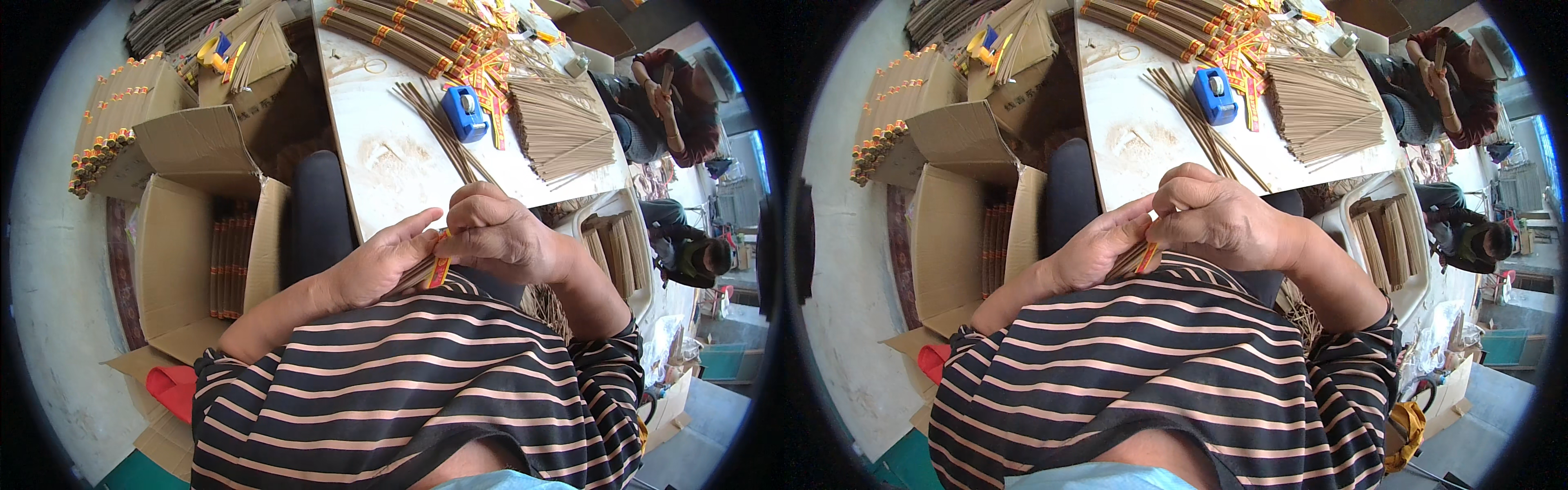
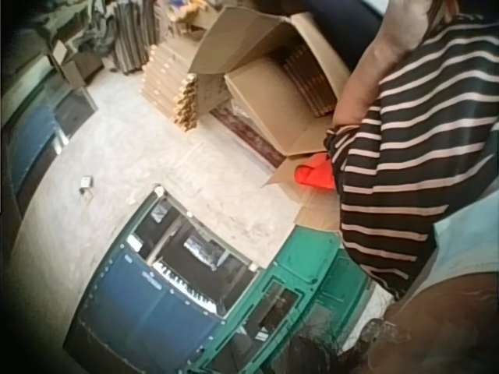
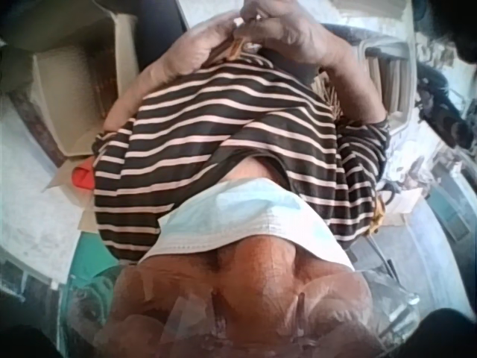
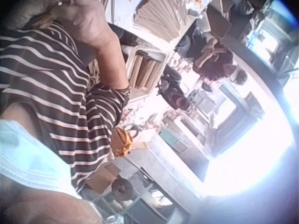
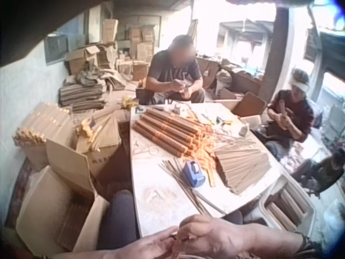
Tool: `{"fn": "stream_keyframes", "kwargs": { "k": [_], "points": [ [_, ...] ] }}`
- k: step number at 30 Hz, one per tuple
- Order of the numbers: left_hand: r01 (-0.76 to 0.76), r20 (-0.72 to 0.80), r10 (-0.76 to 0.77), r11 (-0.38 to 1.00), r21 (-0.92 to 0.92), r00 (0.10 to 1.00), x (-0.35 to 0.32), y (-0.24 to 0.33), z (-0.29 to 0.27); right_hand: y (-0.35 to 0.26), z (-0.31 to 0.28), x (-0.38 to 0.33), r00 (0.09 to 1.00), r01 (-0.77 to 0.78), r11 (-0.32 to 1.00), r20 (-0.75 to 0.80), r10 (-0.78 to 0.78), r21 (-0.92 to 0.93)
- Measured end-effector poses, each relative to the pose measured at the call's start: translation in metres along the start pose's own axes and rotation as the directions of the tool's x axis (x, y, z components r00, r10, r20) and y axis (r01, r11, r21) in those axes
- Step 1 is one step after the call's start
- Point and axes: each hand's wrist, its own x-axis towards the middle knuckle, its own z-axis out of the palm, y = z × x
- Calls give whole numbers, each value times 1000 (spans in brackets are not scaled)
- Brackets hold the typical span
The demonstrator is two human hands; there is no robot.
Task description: The person gathers loose incense sticks, aligns them into bundles, and secures each bundle with a colored paper band. Completed bundles are placed into a cardboard box on the left. The person repeats this process throughout the clip.
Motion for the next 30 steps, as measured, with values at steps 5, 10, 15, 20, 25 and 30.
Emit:
{"fn": "stream_keyframes", "kwargs": {
  "k": [5, 10, 15, 20, 25, 30],
  "points": [
    [-16, 46, 14, 999, 43, 999, -1, -7, -10, 6, 4, -8, 995, -97, 986, -21, 101, 133],
    [-34, 35, 33, 999, 38, 999, 1, -10, -9, 7, 6, -9, 990, -126, 976, -38, 135, 180],
    [1, 16, -1, 1000, -14, 1000, 0, -4, -3, 10, 13, -16, 977, -184, 934, -50, 209, 306],
    [33, 73, -34, 999, 11, 997, 1, 2, -3, 7, 22, -26, 858, -230, 670, -178, 481, 705],
    [56, -4, -56, 993, 105, 998, -3, 8, 0, 14, -3, -42, 536, -842, 514, 139, 833, 163],
    [59, -37, -53, 987, 151, 998, 2, 10, 6, -4, 13, -43, 795, -503, 653, 7, 607, 567]
  ]
}}
